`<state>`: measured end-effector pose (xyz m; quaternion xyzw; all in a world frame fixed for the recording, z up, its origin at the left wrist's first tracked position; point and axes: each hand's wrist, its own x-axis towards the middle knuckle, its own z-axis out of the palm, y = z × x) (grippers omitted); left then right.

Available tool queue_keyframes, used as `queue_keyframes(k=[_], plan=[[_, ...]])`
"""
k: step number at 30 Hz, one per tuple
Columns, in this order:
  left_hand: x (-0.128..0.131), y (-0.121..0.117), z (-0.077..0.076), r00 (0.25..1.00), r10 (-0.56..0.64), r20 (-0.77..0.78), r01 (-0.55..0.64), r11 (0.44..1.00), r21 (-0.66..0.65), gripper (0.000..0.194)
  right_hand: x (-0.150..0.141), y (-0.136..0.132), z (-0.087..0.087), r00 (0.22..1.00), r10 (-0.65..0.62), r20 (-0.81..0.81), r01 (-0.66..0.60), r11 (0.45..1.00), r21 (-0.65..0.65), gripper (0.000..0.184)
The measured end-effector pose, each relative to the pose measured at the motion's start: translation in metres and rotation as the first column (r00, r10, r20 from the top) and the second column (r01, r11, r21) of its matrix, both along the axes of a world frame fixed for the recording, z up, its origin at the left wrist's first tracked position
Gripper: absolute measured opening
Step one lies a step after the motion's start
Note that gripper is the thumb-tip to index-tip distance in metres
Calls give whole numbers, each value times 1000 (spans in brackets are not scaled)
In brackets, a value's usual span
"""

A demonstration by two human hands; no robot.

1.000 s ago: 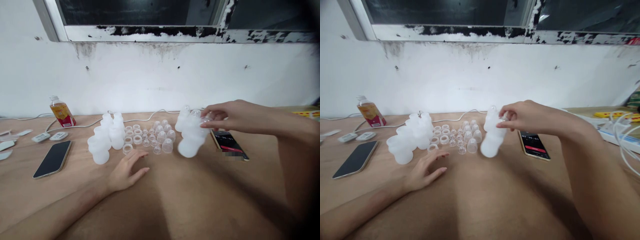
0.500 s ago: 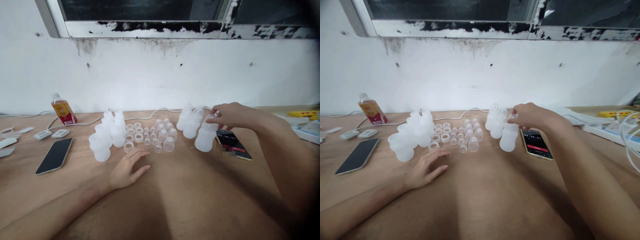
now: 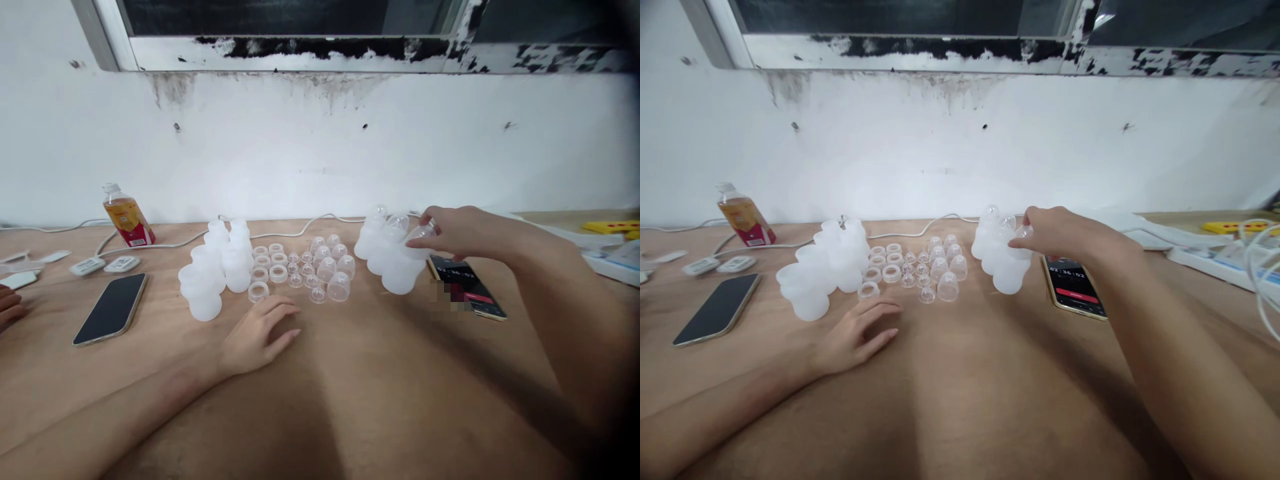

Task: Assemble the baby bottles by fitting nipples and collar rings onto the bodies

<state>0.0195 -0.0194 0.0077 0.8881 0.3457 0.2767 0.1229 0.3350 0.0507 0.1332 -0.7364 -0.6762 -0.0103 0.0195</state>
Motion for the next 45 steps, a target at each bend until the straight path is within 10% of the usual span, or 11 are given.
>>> queue_keyframes(k=[3,6,9,12,17,45], plan=[[-1,3,-4,992,18,-125,-20,1000,-11,34,-15,-11,2,984,76,160,-121,948,295,52],[-5,3,-2,963,-14,-268,2,999,-44,47,-51,-27,-7,920,375,111,-378,778,502,48],[-8,2,3,933,-73,-351,61,997,-46,57,-96,-45,-43,688,724,-38,-669,654,353,47],[-9,1,3,928,-66,-367,60,998,-29,63,-129,-58,-96,558,813,-168,-782,582,221,54],[-12,1,-2,925,-57,-375,41,998,-50,62,-135,-69,-144,601,774,-200,-762,631,150,57],[-19,4,4,896,-103,-433,54,991,-123,65,-129,-66,-139,591,787,-175,-780,613,125,57]])
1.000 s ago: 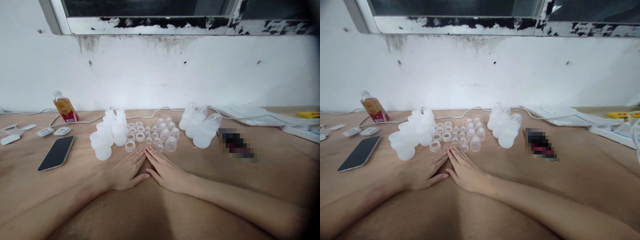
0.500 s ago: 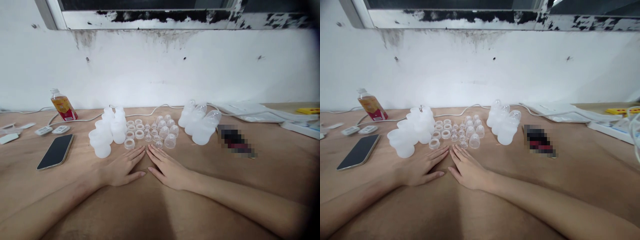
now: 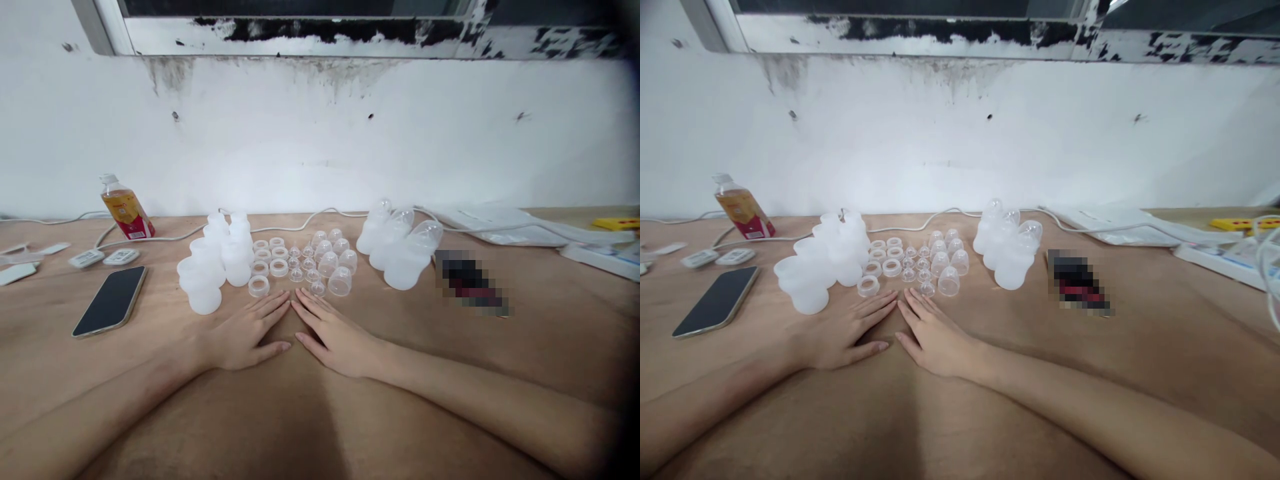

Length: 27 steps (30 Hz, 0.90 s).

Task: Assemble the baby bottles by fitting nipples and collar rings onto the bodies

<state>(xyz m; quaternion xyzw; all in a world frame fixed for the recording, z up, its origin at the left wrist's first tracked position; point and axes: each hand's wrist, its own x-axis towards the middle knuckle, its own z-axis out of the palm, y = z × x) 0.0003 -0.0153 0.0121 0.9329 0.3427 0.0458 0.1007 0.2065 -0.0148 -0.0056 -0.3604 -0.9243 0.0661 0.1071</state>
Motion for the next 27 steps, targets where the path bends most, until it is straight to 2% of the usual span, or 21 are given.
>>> queue_keyframes(k=[18,27], plan=[[-2,1,-6,997,-17,77,15,1000,25,64,0,0,-1,1000,4,-29,-3,1000,20,56],[-1,1,-3,999,-8,42,7,1000,13,66,0,1,-2,1000,5,-14,-4,1000,18,57]])
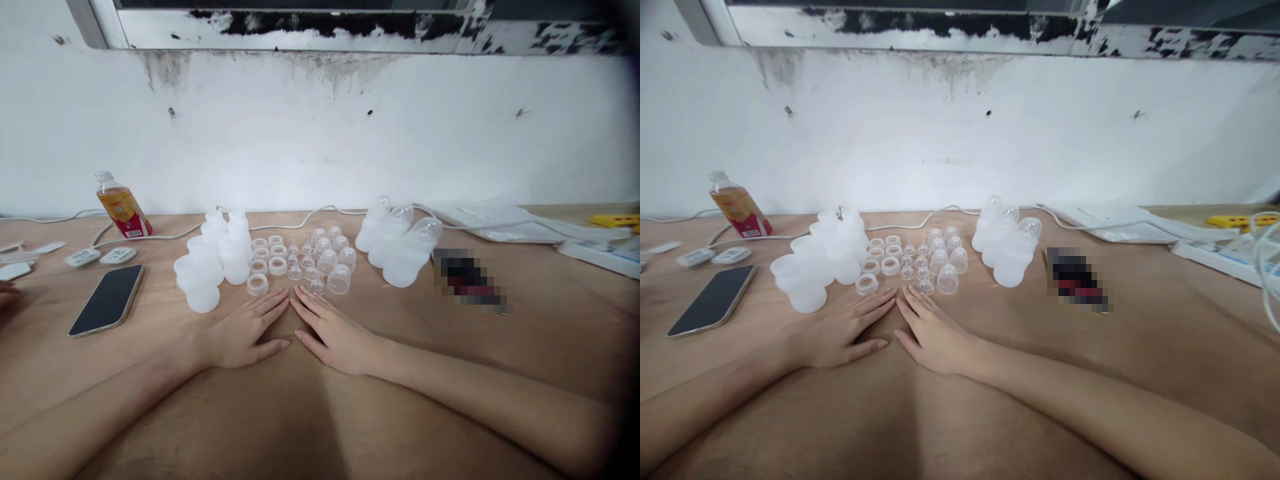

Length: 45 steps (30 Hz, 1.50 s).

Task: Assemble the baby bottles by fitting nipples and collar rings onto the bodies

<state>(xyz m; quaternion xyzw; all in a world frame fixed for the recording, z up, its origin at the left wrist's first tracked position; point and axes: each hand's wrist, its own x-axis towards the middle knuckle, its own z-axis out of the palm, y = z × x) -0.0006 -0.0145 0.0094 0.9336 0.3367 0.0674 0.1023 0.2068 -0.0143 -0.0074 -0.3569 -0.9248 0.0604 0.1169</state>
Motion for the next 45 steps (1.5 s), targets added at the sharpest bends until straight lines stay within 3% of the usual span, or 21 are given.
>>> queue_keyframes(k=[20,26,28,31,34,36,38,41,45], plan=[[1,-1,1,1000,-2,12,2,1000,10,64,1,-1,-1,1000,7,-29,-6,1000,16,54],[1,1,-3,998,3,70,-8,998,70,54,0,0,5,1000,8,-4,-7,991,131,47],[3,2,-5,993,54,103,-68,988,138,39,-1,2,9,999,-27,29,22,983,180,35],[3,3,-8,971,184,150,-221,934,281,29,0,5,12,982,-183,49,166,957,238,29],[2,6,-12,933,315,176,-359,852,381,31,1,9,10,941,-340,3,327,908,260,42],[1,8,-14,921,344,182,-388,836,388,35,2,13,8,918,-397,5,386,894,226,52],[1,8,-15,932,316,177,-360,854,376,35,4,19,6,903,-430,12,422,892,162,52],[1,7,-13,963,210,171,-259,898,356,33,7,27,5,906,-418,-73,422,904,61,37],[3,7,-11,969,122,217,-192,922,335,38,9,30,5,919,-281,-277,291,957,-5,19]])
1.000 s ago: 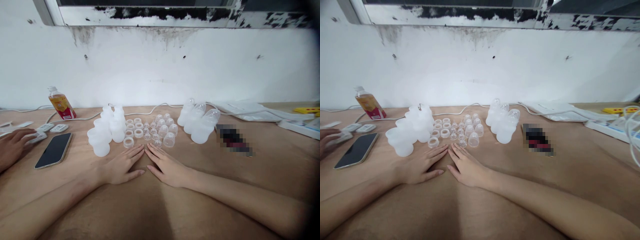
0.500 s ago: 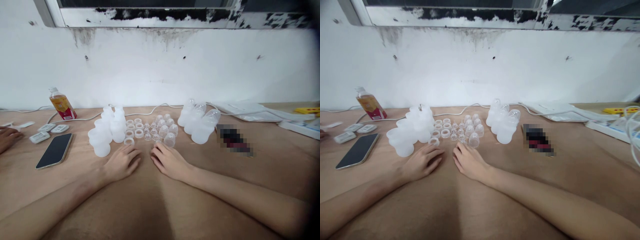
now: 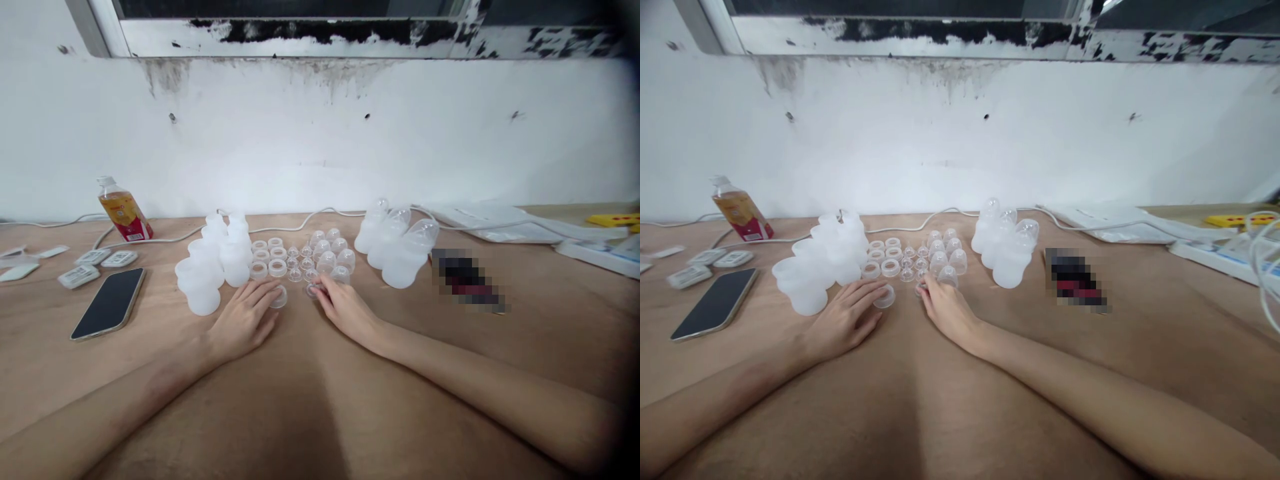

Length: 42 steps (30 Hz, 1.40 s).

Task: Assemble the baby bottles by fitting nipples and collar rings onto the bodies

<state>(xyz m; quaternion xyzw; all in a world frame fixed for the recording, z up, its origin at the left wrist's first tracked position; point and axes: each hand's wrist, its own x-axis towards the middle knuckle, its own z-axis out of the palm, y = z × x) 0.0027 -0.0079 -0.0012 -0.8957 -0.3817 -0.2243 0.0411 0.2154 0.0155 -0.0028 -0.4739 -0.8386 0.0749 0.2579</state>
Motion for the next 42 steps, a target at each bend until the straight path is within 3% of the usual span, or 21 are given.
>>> queue_keyframes(k=[3,5,9,14,18,23,26,33,38,42], plan=[[0,3,-1,999,27,34,-26,999,-30,45,-4,-4,1,986,144,-81,-142,990,26,17],[0,6,-3,999,25,45,-21,997,-80,44,-7,-7,1,983,185,-18,-184,983,22,20],[-2,9,-4,992,51,111,-33,987,-160,38,-9,-9,1,976,114,185,-121,992,29,30],[-1,9,-2,924,103,367,2,961,-276,43,-8,-8,1,970,92,226,-105,994,43,31],[3,10,0,820,151,553,62,935,-348,39,-6,-7,2,987,124,99,-127,991,28,32],[6,12,-1,781,247,574,115,845,-522,38,-4,-3,1,988,147,-41,-147,989,-10,31],[6,13,-3,750,261,608,170,812,-558,37,-3,-1,1,971,150,-185,-161,986,-47,28],[6,13,-4,724,256,640,225,790,-570,36,-4,1,3,846,28,-533,-205,939,-276,32],[6,14,-5,704,282,652,226,781,-582,36,-4,7,-4,726,-17,-687,-256,921,-293,32],[6,15,-5,689,306,657,232,766,-600,36,-3,10,-6,678,-66,-732,-263,908,-325,28]])
